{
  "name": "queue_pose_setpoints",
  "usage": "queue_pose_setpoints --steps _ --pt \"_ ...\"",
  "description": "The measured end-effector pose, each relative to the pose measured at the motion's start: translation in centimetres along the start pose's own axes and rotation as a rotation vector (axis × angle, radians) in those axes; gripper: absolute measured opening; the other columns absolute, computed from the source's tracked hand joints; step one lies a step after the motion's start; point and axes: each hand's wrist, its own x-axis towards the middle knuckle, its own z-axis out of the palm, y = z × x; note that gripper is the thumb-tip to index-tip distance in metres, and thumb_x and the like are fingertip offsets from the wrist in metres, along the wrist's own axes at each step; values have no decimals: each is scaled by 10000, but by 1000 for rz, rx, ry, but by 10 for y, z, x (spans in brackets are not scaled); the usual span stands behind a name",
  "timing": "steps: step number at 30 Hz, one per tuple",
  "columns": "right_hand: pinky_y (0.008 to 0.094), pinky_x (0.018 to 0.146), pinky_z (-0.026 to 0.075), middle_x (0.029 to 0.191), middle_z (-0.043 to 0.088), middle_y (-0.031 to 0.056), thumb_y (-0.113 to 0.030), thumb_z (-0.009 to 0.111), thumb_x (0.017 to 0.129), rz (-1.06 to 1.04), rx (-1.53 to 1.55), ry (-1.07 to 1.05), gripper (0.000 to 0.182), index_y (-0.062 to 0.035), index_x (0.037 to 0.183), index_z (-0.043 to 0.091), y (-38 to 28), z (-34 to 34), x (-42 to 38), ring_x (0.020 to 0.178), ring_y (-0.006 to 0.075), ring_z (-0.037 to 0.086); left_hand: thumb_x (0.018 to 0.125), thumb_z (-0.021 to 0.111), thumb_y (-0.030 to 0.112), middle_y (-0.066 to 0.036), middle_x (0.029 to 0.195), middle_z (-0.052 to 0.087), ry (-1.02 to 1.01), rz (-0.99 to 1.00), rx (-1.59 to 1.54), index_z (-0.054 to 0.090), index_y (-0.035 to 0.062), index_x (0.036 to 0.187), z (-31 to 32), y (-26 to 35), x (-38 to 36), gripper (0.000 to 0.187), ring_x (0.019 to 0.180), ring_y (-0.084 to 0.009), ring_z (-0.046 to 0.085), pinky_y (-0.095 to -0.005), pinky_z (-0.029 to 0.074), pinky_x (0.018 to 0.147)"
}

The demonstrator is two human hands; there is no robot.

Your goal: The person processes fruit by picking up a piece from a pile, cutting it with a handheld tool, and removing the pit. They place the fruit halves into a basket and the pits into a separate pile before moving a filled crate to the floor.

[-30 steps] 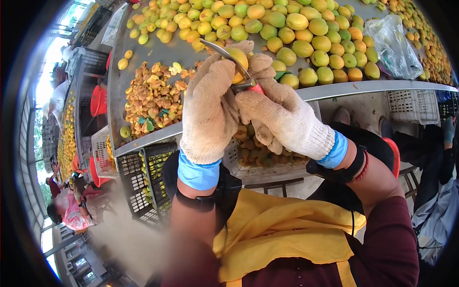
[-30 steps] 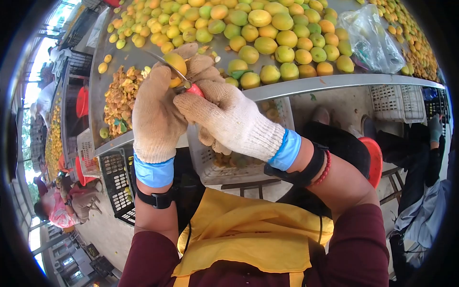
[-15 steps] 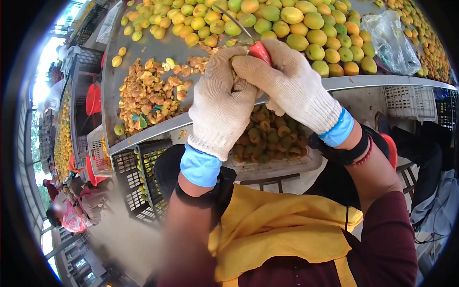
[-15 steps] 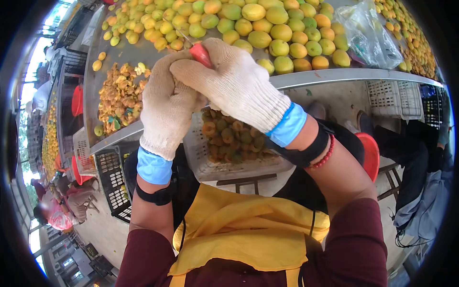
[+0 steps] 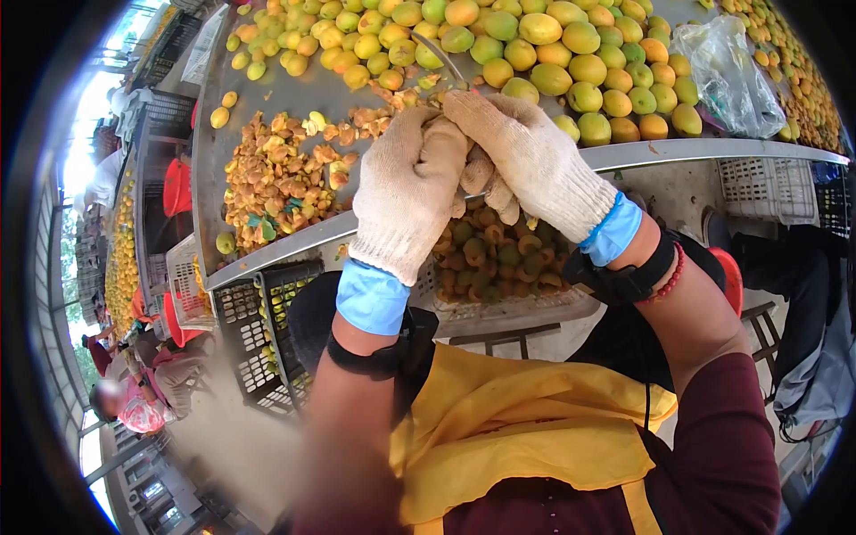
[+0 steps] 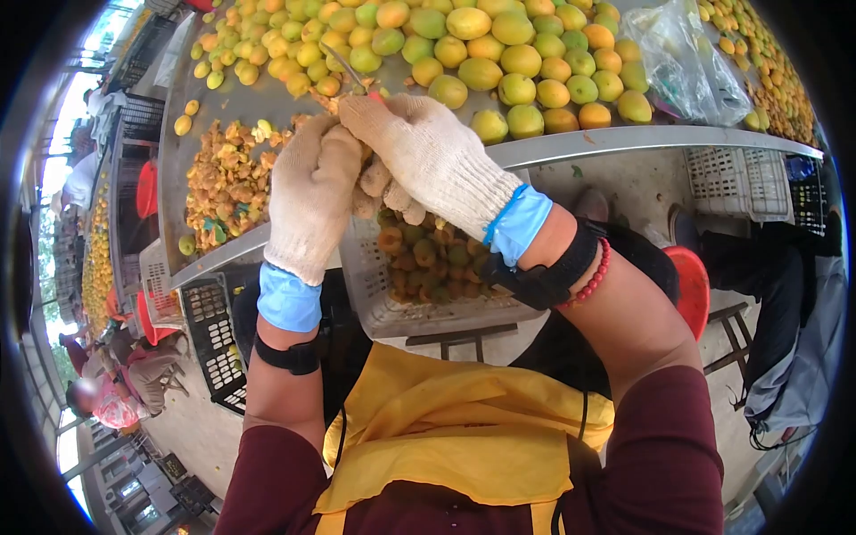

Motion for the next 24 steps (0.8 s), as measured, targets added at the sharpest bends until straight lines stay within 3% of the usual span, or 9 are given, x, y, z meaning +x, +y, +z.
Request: queue_pose_setpoints --steps 2,4,7,9,10,12,13,16,24 --pt "272 426 461 658 613 20 -562 607 1000 26 39 -27 520 -43 984 637 7 -1 5 511 117 575 1045 553 264 -64 829 673 68 24 4 679 -12 1101 2 -8 7 308 639 -105 638 -287 522 574" --pt "273 423 457 662 609 23 -567 607 996 52 79 -56 524 -44 976 631 10 -3 8 507 119 569 1077 507 322 -43 798 657 11 -73 -325 685 0 967 0 -17 18 384 609 -109 614 -291 498 551" --pt "281 436 457 665 603 16 -561 621 987 27 178 -156 507 -55 943 624 2 -6 5 527 124 573 1104 430 409 -52 786 657 37 -189 -411 650 13 991 4 -14 24 467 557 -133 596 -282 459 468" --pt "312 515 511 699 651 48 -521 644 968 -36 -72 -26 483 -40 935 633 -7 -3 -2 585 150 631 1109 396 422 -71 768 660 36 -208 -376 635 21 1023 4 -7 22 474 528 -150 587 -279 423 426" --pt "312 515 511 699 651 48 -521 644 968 -36 -71 -24 483 -40 935 633 -3 -3 0 585 150 631 1104 419 440 -85 767 676 6 -214 -394 638 0 1027 3 -5 20 497 516 -159 612 -274 467 435" --pt "328 627 558 768 709 102 -467 656 948 -198 -436 86 443 -24 959 649 6 -3 5 667 181 701 1099 442 457 -98 766 691 -29 -221 -409 641 -21 1030 1 -2 17 522 504 -169 636 -269 511 444" --pt "336 708 579 829 735 144 -425 651 938 -106 -347 29 413 -16 999 658 -8 -6 -4 729 213 742 1098 443 456 -109 755 695 -58 -235 -391 639 -21 1039 1 -2 15 519 492 -180 638 -272 515 446" --pt "337 654 577 807 730 135 -408 642 944 -269 -481 242 392 -19 989 653 14 -5 17 685 212 732 1097 446 448 -111 741 695 -52 -259 -326 636 -18 1055 7 3 8 505 488 -182 640 -273 517 447" --pt "297 512 540 748 684 87 -467 677 934 -21 -194 31 466 -9 1017 662 5 -10 19 571 151 658 1093 461 420 -69 745 673 -46 -196 -230 647 17 1098 5 7 1 444 526 -140 628 -263 503 451"
